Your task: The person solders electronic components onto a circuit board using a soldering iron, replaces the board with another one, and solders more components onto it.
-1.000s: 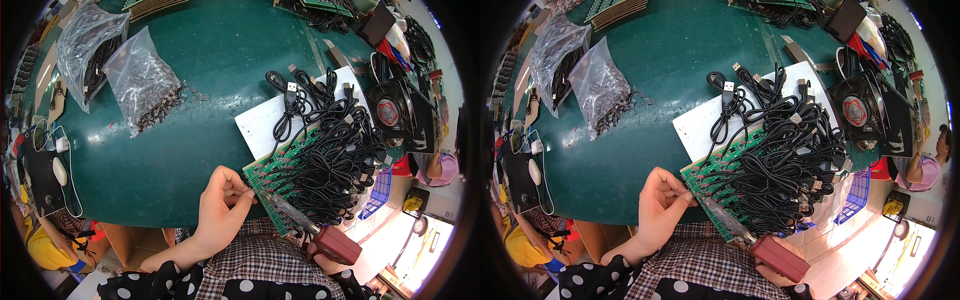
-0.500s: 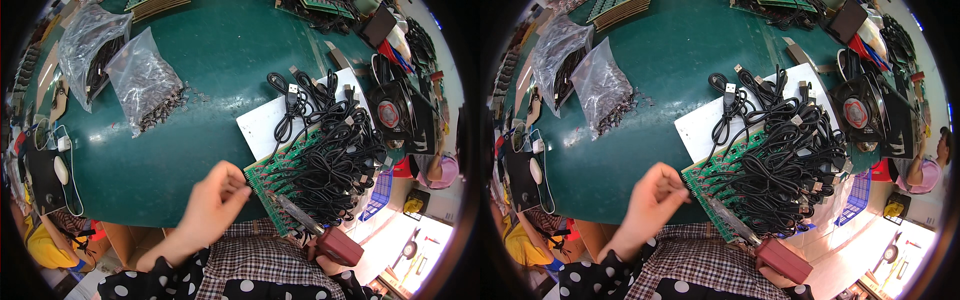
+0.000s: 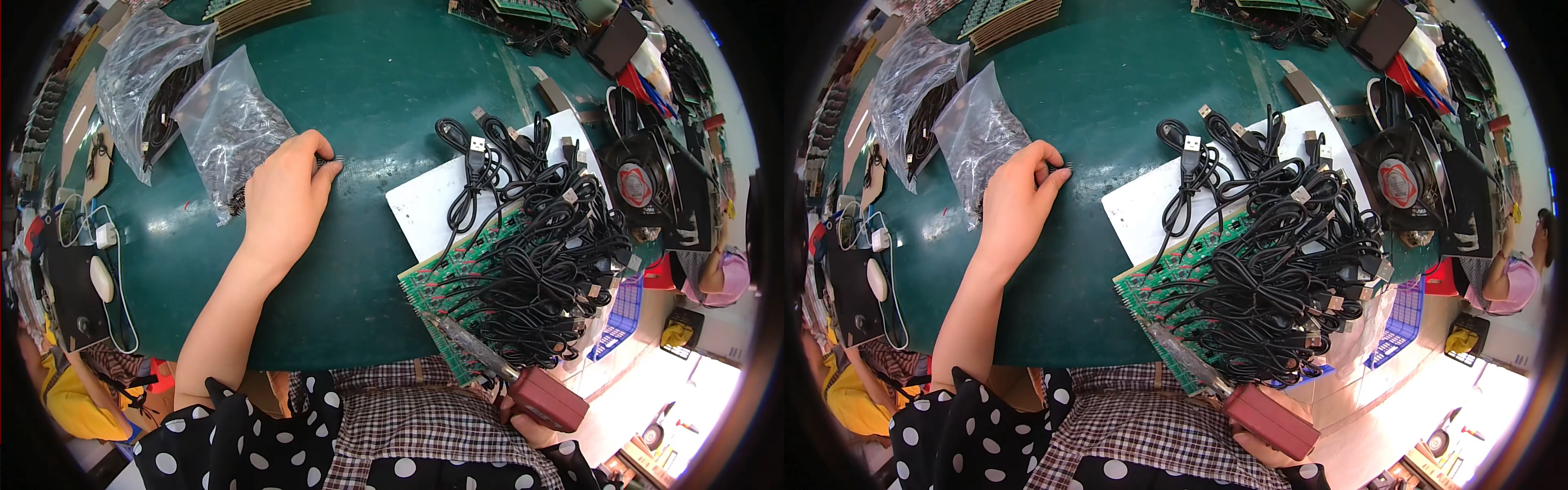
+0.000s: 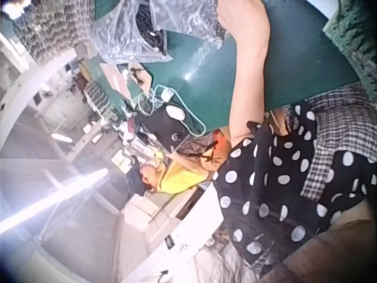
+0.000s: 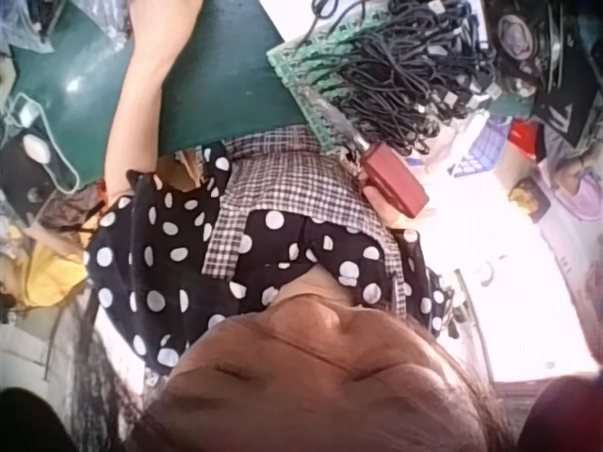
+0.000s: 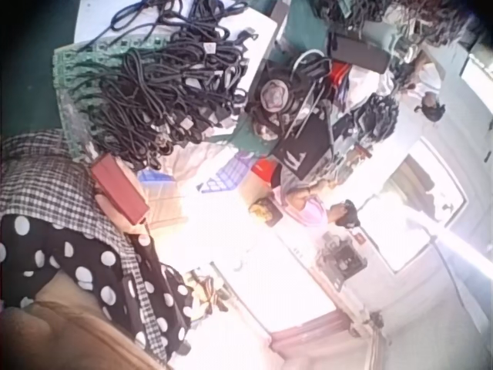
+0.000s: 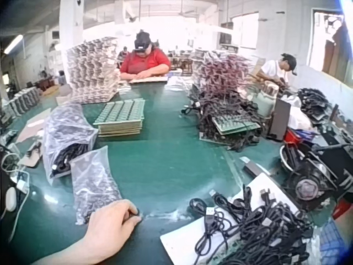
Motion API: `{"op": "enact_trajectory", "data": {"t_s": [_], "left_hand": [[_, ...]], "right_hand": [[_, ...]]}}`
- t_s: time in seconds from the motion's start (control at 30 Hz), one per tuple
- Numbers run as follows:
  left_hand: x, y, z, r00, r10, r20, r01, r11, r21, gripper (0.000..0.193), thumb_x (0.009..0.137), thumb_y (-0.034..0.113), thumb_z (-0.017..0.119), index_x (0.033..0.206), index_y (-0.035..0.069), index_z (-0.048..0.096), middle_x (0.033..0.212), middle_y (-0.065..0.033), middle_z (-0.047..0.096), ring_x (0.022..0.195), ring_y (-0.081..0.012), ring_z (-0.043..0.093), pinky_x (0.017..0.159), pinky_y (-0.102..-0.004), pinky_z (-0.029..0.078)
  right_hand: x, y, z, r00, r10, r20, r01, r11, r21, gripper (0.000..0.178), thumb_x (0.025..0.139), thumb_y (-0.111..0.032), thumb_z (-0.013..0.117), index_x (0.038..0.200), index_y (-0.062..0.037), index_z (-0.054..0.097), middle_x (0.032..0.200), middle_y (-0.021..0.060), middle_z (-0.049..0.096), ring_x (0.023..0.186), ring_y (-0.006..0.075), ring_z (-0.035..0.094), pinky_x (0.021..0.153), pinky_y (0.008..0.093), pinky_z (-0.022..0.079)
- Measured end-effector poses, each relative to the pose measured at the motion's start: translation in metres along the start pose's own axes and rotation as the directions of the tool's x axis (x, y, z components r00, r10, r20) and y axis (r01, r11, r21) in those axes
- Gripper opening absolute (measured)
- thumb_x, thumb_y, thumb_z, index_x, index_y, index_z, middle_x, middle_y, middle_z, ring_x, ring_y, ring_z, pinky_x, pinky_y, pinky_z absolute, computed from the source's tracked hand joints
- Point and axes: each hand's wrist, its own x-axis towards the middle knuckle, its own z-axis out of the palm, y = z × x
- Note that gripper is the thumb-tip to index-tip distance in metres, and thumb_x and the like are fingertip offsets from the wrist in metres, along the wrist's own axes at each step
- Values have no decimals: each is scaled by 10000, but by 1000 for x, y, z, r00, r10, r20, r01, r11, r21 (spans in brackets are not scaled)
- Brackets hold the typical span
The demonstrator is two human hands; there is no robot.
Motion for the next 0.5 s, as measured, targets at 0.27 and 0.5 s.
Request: {"op": "enact_trajectory", "data": {"t_s": [0.27, 0.5], "left_hand": [[4, 1, 8, 970, 226, -88, -214, 969, 122, 60, 801, 89, 548, 842, 59, 517, 774, -101, 534, 707, -299, 547, 615, -385, 423], [3, -15, 3, 957, 237, -165, -225, 970, 87, 53, 810, 3, 495, 861, 11, 509, 816, -151, 510, 759, -328, 526, 659, -377, 415]], "right_hand": [[-16, 8, -11, 992, -104, -69, 100, 993, -61, 472, 609, -214, 751, 996, 1, 586, 816, 68, 633, 691, 175, 622, 631, 268, 485], [-14, -13, -18, 689, -481, -543, 638, 758, 138, 643, 750, -424, 671, 1116, 25, 391, 733, 85, 567, 611, 145, 550, 568, 279, 448]]}}
